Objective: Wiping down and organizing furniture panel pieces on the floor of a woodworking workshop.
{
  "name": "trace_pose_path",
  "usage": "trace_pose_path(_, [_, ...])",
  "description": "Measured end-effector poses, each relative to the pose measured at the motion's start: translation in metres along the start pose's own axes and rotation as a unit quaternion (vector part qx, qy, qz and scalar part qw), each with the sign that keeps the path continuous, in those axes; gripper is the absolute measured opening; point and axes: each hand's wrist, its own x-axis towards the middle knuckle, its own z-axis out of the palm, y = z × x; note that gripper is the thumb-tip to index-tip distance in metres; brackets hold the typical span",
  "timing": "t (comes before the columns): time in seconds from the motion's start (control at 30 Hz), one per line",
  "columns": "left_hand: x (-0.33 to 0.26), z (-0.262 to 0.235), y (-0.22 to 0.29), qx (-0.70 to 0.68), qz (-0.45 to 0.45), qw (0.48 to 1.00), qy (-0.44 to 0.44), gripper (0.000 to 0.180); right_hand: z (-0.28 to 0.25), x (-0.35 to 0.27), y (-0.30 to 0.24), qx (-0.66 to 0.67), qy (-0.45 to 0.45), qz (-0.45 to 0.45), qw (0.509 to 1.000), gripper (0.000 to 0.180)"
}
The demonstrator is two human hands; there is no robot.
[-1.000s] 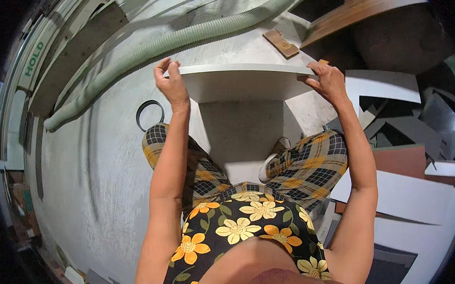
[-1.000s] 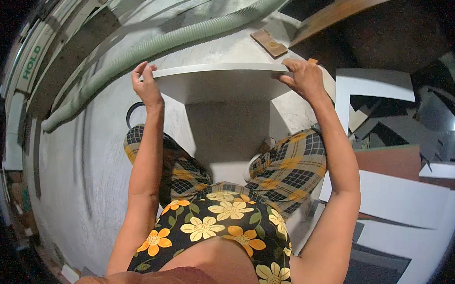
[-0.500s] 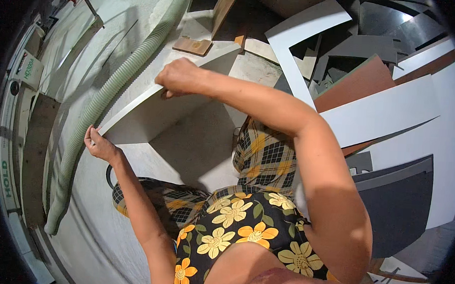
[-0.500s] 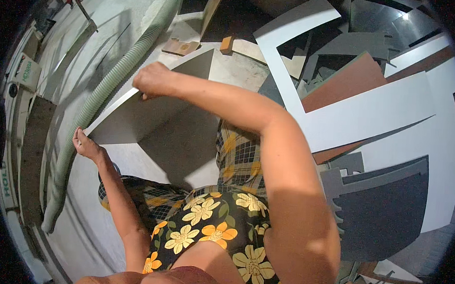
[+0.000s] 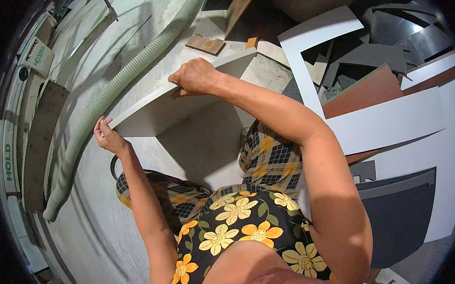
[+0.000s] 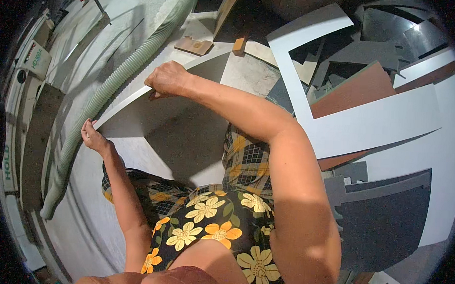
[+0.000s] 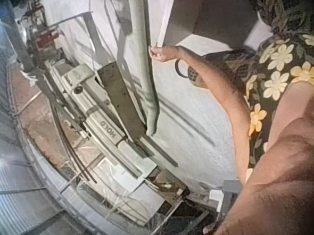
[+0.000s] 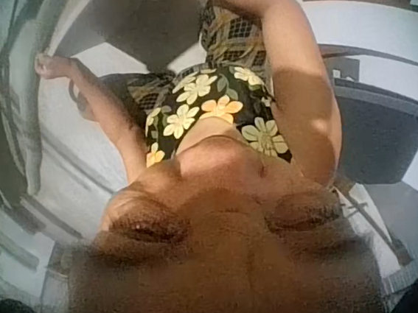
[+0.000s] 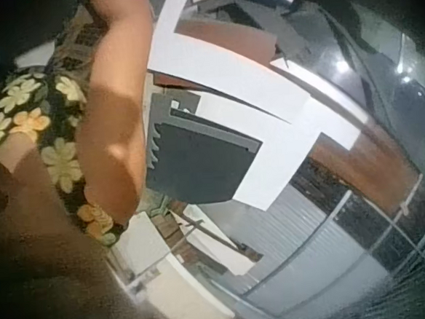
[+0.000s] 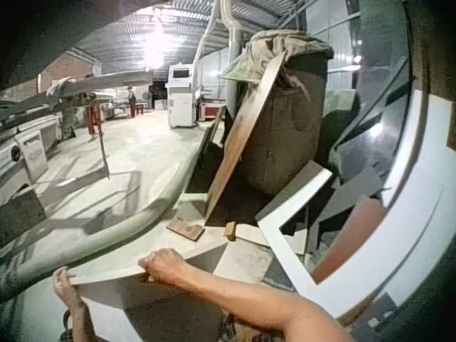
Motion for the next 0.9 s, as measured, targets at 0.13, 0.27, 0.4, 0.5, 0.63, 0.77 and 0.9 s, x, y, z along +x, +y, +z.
trace_pose_path(0.13, [0.006, -0.006, -0.011, -0.001, -0.009, 1.0, -0.014, 0.023, 0.007, 0.001, 0.003, -0.013, 0.027, -0.018, 0.999, 0.04])
trace_pose_path(0.27, [0.006, -0.006, -0.011, -0.001, -0.012, 1.0, -0.018, 0.025, 0.009, 0.002, 0.006, -0.014, 0.03, -0.018, 0.999, 0.04])
trace_pose_path(0.4, [0.007, -0.005, -0.01, -0.002, -0.015, 1.0, -0.022, 0.028, 0.009, 0.005, 0.008, -0.004, 0.015, -0.014, 1.0, 0.041])
trace_pose_path(0.5, [0.015, -0.005, -0.014, -0.007, -0.011, 1.0, -0.021, 0.031, 0.009, 0.009, 0.007, -0.005, 0.022, -0.013, 1.0, 0.042])
trace_pose_path(0.63, [0.016, -0.003, -0.017, -0.013, -0.026, 0.999, -0.014, 0.039, 0.008, 0.012, 0.008, 0.002, 0.044, -0.021, 0.999, 0.042])
trace_pose_path(0.77, [0.019, -0.003, -0.009, -0.088, -0.068, 0.991, -0.069, 0.049, 0.001, 0.007, 0.008, -0.001, 0.031, -0.03, 0.999, 0.043])
trace_pose_path(0.9, [-0.004, 0.018, 0.017, -0.102, -0.029, 0.983, -0.147, 0.06, -0.009, -0.012, 0.035, 0.012, 0.022, 0.009, 1.0, 0.042])
